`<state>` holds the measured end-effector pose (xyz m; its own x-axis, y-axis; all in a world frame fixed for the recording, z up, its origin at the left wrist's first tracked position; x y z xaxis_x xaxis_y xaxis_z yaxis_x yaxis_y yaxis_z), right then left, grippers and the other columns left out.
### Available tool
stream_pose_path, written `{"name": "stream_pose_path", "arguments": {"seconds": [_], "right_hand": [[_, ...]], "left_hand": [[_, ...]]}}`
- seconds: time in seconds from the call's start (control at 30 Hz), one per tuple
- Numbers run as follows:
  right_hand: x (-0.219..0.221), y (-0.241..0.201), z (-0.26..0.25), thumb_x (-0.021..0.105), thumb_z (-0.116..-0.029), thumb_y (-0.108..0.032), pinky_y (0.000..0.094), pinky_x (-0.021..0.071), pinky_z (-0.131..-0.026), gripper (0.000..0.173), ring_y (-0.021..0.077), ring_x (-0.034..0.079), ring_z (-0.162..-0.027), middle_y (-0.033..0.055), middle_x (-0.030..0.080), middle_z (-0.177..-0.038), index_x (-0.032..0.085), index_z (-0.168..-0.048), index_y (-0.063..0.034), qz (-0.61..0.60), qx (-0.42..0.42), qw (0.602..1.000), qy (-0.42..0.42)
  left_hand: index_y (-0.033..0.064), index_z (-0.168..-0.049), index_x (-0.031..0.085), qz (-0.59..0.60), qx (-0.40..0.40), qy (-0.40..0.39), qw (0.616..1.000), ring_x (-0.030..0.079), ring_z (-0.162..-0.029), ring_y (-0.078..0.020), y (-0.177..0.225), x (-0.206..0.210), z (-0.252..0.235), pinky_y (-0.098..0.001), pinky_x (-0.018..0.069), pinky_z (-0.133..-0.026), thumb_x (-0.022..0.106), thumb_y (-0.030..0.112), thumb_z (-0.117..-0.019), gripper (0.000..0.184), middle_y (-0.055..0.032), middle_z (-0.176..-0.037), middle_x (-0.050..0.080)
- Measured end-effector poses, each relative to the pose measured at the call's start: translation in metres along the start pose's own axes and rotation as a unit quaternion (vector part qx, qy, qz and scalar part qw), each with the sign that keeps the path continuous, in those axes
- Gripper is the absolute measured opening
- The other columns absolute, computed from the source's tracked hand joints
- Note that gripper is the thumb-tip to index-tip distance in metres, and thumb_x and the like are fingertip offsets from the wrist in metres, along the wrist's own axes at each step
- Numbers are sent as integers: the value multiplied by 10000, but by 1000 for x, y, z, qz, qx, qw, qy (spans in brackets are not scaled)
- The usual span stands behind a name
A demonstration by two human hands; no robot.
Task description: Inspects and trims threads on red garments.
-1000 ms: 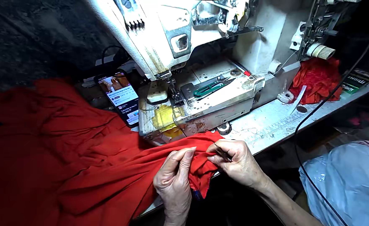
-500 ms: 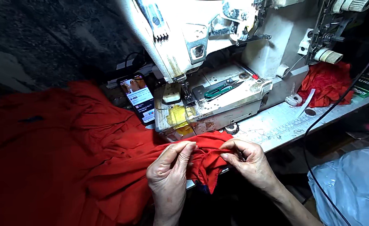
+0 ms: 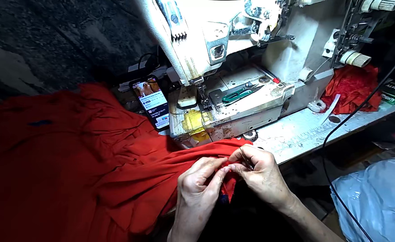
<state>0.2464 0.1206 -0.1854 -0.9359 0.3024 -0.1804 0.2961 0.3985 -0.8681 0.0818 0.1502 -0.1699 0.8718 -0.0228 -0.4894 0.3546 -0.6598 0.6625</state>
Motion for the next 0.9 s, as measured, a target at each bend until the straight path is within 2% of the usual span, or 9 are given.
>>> {"name": "stream_pose_path", "arguments": {"seconds": [0.17,0.23,0.3,0.37,0.53,0.67,0.7,0.8,0.9], "right_hand": [[-5,1,-1,721,-839,8,177,503,-538,67,36,586,-590,-3,642,-714,701,-858,-53,-39,11,999,-17],[-5,5,-1,726,-848,10,185,516,-545,65,44,594,-595,6,650,-725,702,-870,-46,-51,20,998,-23],[-4,14,1,718,-840,-6,172,479,-537,48,29,553,-584,-3,620,-707,698,-853,-47,-28,21,999,-15],[-7,21,5,719,-845,-21,151,446,-532,36,1,522,-567,-23,613,-696,704,-849,-54,-23,36,999,0],[-7,25,9,732,-824,-19,150,470,-560,79,13,549,-635,-22,657,-840,720,-871,-82,-49,8,999,11],[-19,18,23,742,-836,-35,142,516,-638,147,13,601,-769,9,676,-1062,726,-978,-73,4,-52,998,40],[-25,14,26,724,-847,-38,135,523,-643,172,4,600,-768,22,671,-1091,734,-1018,-60,35,-70,996,51],[-37,-1,25,701,-862,-55,109,495,-611,193,-22,567,-722,19,656,-1060,740,-1051,-51,96,-88,989,74],[-34,-16,14,707,-864,-62,129,516,-610,245,-4,587,-721,37,667,-1052,737,-1105,-29,94,-102,989,41]], "left_hand": [[75,-875,795,-61,92,19,994,663,-812,6,-1,5,-9,-139,542,-756,668,131,-912,144,23,-848,725],[55,-886,787,15,49,67,996,666,-757,-2,-8,12,-5,-145,560,-700,668,96,-910,128,20,-845,725],[31,-926,753,141,-18,123,982,624,-582,-21,-12,16,-2,-168,555,-519,647,44,-938,108,19,-802,700],[43,-967,733,219,-49,157,962,602,-535,-33,-12,8,-6,-184,537,-480,625,13,-956,113,29,-791,704],[43,-935,735,139,2,107,985,614,-587,-42,-9,-1,-7,-181,558,-517,664,69,-947,77,9,-849,688],[95,-943,771,80,60,93,991,690,-818,-49,2,-10,-15,-197,598,-744,694,103,-931,79,42,-930,726],[112,-954,772,98,59,84,990,696,-828,-65,6,-13,-19,-214,605,-759,692,119,-939,81,46,-931,724],[106,-973,754,214,26,48,975,717,-721,-132,19,-11,-28,-273,647,-673,694,129,-962,65,-8,-909,722],[82,-992,757,224,18,26,974,708,-707,-148,22,-6,-33,-276,640,-644,675,90,-961,89,-33,-924,718]]}}
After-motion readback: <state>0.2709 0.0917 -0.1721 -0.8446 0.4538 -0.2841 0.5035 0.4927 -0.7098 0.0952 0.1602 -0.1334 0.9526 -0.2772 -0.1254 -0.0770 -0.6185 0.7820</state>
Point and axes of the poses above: each hand's wrist, its own z-axis away from the middle knuckle, its own x-axis out of the palm, y = z × x, the point moved 1 cm from there along -z, towards the middle knuckle
